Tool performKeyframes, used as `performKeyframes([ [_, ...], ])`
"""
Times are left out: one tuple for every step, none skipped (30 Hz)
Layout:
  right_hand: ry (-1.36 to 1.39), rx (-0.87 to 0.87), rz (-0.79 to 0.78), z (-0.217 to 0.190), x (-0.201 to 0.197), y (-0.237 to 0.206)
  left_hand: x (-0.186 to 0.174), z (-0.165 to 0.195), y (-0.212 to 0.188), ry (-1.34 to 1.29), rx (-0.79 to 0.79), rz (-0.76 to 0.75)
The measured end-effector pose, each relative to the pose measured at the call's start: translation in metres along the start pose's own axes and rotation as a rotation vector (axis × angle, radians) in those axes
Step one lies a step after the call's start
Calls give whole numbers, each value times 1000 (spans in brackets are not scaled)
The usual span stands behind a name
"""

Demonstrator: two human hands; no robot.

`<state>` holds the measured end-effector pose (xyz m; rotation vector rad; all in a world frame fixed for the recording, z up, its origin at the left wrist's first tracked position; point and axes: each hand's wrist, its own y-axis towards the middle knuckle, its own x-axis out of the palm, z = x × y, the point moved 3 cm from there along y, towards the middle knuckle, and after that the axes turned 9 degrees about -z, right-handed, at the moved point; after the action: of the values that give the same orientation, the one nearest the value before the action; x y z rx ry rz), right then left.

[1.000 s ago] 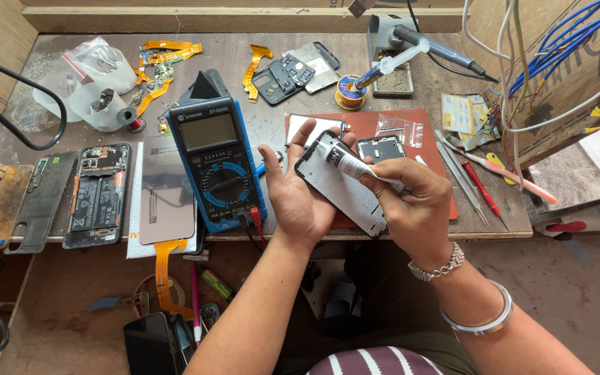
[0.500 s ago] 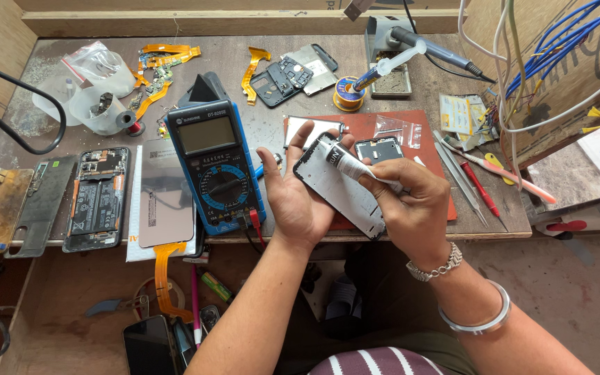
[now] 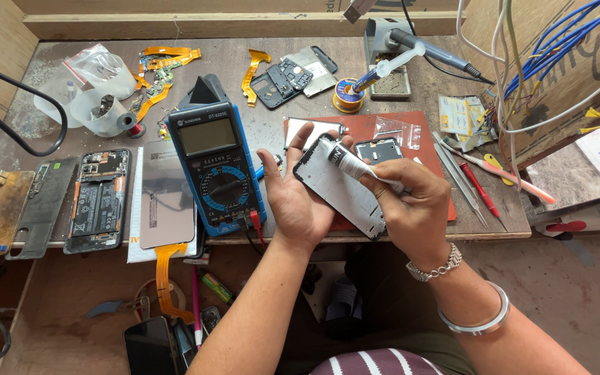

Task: The person retrieves a phone frame from a storage shelf, then at a repair bench applies adhesive from a tube around the inside of the phone frame. They then align a replacement screen assembly with its flex cable and press it onto the frame, working over a bench with a multimeter, soldering iron and other disassembled phones.

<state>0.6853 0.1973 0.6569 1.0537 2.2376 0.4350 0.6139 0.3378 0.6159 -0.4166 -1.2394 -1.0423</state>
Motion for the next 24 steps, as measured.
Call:
performKeyframes([
  [-6, -8, 8, 0, 0, 0, 0, 0, 0, 7, 1, 0],
  [-11, -15, 16, 0, 0, 0, 0, 0, 0, 3, -4, -7],
  [13, -18, 9, 0, 1, 0, 0, 0, 0, -1, -9, -14],
  [36, -20, 3, 0, 2, -1, 0, 0, 0, -5, -14, -22],
  [59, -23, -3, 0, 2, -1, 0, -1, 0, -19, -10, -16],
  [47, -20, 0, 0, 2, -1, 0, -1, 0, -32, -5, -11],
  [35, -16, 3, 0, 2, 0, 0, -1, 0, -46, -1, -5],
  [23, -11, 5, 0, 2, 0, 0, -1, 0, -42, -3, -3],
  [21, -11, 9, 0, 1, 0, 0, -1, 0, -39, -6, -2],
  [20, -11, 12, 0, 1, 1, 0, -1, 0, -35, -9, 0],
  [19, -10, 16, 0, 0, 1, 0, 0, 0, -26, -7, -7],
  [5, -14, 13, -1, 0, 1, 0, 0, 0, -17, -5, -13],
  [-8, -18, 10, -2, 1, 1, 0, 1, 0, -9, -2, -19],
  [-22, -22, 7, -2, 1, 1, 0, 1, 0, -21, 1, -15],
  [-16, -17, 10, -2, 1, 0, 0, 0, 0, -33, 3, -12],
  [-10, -10, 13, -2, 2, 0, 0, 0, -1, -45, 5, -8],
  [-4, -3, 16, -2, 2, -1, 1, 0, -1, -37, 3, -12],
  [5, -3, 20, -2, 2, 0, 1, 0, -1, -28, 0, -16],
  [14, -3, 24, -2, 2, 0, 1, 1, -1, -19, -2, -20],
  [24, -3, 28, -2, 2, 0, 1, 1, -1, -9, -2, -21],
  [7, -7, 28, -2, 2, 0, 1, 2, -1, 1, -2, -21],
  [-10, -11, 27, -2, 2, 0, 2, 2, -2, 11, -2, -22],
  [-28, -15, 26, -2, 2, 0, 2, 2, -2, 5, -3, -20],
  [-21, -13, 29, -2, 2, 0, 2, 3, -2, -1, -5, -18],
])
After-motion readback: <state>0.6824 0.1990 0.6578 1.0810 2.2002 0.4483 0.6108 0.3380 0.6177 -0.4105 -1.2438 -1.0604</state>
